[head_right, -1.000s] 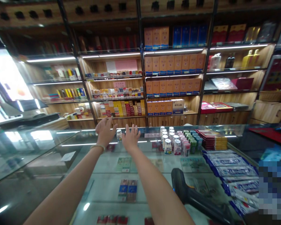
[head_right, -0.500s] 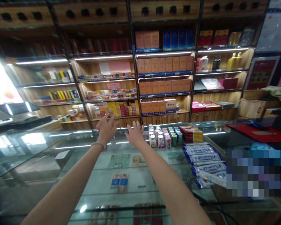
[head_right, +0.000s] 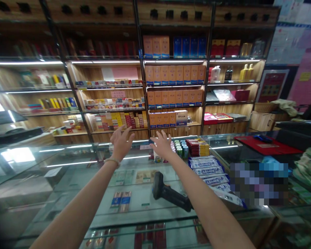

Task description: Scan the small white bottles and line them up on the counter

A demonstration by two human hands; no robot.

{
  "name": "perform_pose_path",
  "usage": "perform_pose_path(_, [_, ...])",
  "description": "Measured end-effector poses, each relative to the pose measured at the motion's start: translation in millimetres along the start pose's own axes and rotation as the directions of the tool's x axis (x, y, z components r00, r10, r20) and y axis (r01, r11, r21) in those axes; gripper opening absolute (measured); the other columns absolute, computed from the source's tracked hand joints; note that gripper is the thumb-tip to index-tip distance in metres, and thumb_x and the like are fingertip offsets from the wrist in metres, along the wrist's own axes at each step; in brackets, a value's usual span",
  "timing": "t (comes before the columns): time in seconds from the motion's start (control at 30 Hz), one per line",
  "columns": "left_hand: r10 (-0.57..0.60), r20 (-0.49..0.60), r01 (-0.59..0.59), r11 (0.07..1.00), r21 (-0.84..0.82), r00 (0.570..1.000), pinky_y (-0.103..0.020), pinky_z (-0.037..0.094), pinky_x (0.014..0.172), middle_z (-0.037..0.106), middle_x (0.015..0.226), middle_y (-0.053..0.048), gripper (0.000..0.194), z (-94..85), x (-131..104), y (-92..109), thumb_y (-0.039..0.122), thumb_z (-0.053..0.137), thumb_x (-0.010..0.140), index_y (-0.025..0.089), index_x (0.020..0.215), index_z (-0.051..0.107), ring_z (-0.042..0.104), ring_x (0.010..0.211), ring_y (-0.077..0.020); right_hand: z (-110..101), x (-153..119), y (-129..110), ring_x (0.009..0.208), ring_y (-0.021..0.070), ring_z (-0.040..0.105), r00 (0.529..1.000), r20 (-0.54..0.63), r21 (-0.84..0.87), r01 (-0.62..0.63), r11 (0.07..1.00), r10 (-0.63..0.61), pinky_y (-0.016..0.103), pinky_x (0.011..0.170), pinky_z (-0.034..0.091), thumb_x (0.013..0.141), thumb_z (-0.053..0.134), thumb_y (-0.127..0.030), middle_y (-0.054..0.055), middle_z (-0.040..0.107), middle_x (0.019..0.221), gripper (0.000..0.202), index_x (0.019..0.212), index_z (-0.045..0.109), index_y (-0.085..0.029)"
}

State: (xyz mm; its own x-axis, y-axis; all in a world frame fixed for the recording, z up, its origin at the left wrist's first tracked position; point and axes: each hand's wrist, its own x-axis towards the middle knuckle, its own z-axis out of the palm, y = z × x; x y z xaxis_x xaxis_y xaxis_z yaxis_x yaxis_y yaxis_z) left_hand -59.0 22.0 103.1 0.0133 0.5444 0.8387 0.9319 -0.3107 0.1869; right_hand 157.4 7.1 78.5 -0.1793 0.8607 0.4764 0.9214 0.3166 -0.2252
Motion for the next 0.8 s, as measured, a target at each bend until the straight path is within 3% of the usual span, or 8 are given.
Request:
perform_pose_path(0.27, [0.046, -0.076, -0.054, 0.992, -0.114, 0.996, -0.048, 0.033, 0.118, 0.050, 0.145, -0.013, 0.037, 22.3, -21, 17, 0.043, 0.051, 0.096, 0.025, 0.123, 0.069, 0.043, 0.138, -0.0290, 2, -15, 31, 0.151, 0.0300, 0.022, 0.997, -0.070, 0.011, 0.038, 0.999, -0.037, 0.060, 0.116, 0.015, 0.098, 0.053, -0.047, 0.006, 0.039, 0.160, 0.037, 0.133, 0.062, -0.040])
perform_pose_path(0.47, [-0.025, -0.033, 0.020, 0.991, -0.129, 0.999, -0.053, 0.034, 0.114, 0.052, 0.142, -0.012, 0.031, 40.5, -40, 25, 0.042, 0.057, 0.094, 0.028, 0.117, 0.072, 0.046, 0.134, -0.0313, 6, -22, 40, 0.149, 0.0313, 0.026, 0.993, -0.092, -0.032, 0.074, 0.997, -0.077, 0.061, 0.116, 0.017, 0.098, 0.054, -0.046, 0.005, 0.044, 0.157, 0.033, 0.128, 0.066, -0.040])
perform_pose_path(0.8, [-0.001, 0.077, 0.010, 0.993, -0.118, 0.997, -0.053, 0.032, 0.115, 0.050, 0.145, -0.013, 0.034, 63.6, -63, 31, 0.041, 0.057, 0.094, 0.028, 0.122, 0.070, 0.044, 0.137, -0.0316, 19, -24, 47, 0.151, 0.0335, 0.022, 0.992, -0.006, -0.109, 0.126, 0.986, -0.128, 0.065, 0.117, 0.010, 0.095, 0.060, -0.040, 0.008, 0.036, 0.162, 0.037, 0.132, 0.063, -0.039])
